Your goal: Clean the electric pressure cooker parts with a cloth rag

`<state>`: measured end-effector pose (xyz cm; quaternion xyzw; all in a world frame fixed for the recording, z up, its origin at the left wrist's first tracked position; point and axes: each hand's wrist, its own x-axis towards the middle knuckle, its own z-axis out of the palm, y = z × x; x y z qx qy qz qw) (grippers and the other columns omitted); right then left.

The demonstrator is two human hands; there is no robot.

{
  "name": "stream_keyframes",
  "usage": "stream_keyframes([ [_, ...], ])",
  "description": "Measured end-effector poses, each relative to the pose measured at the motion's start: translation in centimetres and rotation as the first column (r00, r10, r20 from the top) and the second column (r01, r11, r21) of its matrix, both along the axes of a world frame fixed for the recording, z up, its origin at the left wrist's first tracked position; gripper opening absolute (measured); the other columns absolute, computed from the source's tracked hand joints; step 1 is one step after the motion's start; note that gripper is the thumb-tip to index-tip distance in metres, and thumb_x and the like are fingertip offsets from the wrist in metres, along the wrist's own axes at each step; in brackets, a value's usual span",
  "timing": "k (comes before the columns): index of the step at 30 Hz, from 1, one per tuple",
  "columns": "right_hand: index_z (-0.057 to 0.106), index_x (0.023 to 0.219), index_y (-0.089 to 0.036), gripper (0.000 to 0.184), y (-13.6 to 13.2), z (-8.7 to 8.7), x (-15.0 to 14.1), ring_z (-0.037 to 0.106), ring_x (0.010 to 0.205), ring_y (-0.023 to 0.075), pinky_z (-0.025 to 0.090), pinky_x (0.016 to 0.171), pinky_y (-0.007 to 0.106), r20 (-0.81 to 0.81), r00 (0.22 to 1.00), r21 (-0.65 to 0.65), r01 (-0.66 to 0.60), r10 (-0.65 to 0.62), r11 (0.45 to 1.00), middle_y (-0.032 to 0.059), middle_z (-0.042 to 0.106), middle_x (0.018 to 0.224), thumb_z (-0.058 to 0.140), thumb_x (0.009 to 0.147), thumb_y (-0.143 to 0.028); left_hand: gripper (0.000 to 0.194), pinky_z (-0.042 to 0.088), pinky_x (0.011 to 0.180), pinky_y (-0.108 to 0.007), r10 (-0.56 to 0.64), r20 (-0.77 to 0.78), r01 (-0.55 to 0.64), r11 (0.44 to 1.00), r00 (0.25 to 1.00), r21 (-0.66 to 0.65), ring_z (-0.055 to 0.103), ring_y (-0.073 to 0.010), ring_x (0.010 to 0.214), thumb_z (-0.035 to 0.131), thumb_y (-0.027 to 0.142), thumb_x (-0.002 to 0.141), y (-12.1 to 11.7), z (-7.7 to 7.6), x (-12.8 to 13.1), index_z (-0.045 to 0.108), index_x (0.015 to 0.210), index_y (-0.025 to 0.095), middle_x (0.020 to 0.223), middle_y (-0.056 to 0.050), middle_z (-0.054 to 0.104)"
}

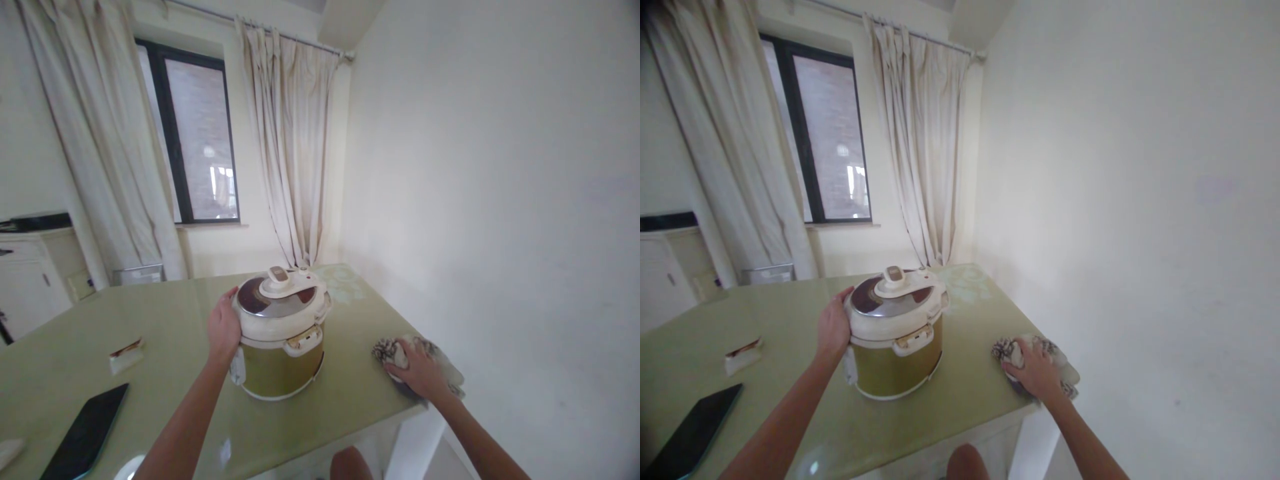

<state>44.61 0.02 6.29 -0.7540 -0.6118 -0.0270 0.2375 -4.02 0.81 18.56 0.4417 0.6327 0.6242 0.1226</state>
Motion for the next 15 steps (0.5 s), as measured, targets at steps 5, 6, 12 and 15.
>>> stream_keyframes([
  [5, 0.066, 0.117, -0.032, 0.043, -1.4, 3.1, -3.4, 0.072, 0.101, 0.0366, 0.055, 0.093, 0.052, -0.312, 0.906, 0.113, -0.262, 0.285, 0.958, 0.0073, 0.074, 0.102, 0.068, 0.075, -0.043, 0.063, 0.044, 0.119, -0.052, -0.001, -0.024, 0.001, 1.000, 1.000, 0.009, 0.064, -0.0323, 0.132, 0.023, 0.043, 0.106, -0.1, -0.1, 0.0, 0.071, 0.135, 0.014, 0.134, -0.017, 0.074],
  [6, 0.064, 0.120, -0.033, 0.045, -1.6, 5.0, -4.9, 0.071, 0.101, 0.0353, 0.055, 0.093, 0.051, -0.366, 0.862, 0.208, -0.290, 0.349, 0.934, 0.0062, 0.074, 0.104, 0.067, 0.077, -0.046, 0.062, 0.044, 0.119, -0.052, -0.001, -0.028, 0.002, 1.000, 1.000, 0.006, 0.064, -0.0319, 0.133, 0.023, 0.043, 0.106, -0.1, -0.1, 0.0, 0.071, 0.135, 0.015, 0.134, -0.016, 0.074],
  [12, 0.046, 0.153, -0.026, 0.084, -1.2, 17.1, -17.6, 0.054, 0.136, 0.0349, 0.044, 0.116, 0.049, -0.058, 0.661, 0.561, -0.598, 0.748, 0.572, 0.0132, 0.057, 0.148, 0.078, 0.080, -0.052, 0.062, 0.044, 0.117, -0.055, -0.014, -0.058, 0.014, 1.000, 0.998, 0.005, 0.064, -0.0339, 0.132, 0.023, 0.039, 0.106, -0.2, 0.1, 0.1, 0.069, 0.138, 0.012, 0.133, -0.017, 0.074],
  [15, 0.060, 0.143, -0.029, 0.071, 0.2, 19.4, -23.8, 0.053, 0.131, 0.0385, 0.041, 0.115, 0.055, 0.150, 0.578, 0.258, -0.806, 0.802, 0.533, 0.0135, 0.060, 0.138, 0.080, 0.082, -0.057, 0.057, 0.044, 0.118, -0.055, -0.017, -0.084, 0.019, 1.000, 0.996, 0.022, 0.063, -0.0354, 0.132, 0.028, 0.037, 0.104, -0.3, 0.1, 0.1, 0.070, 0.136, 0.013, 0.130, -0.016, 0.075],
])
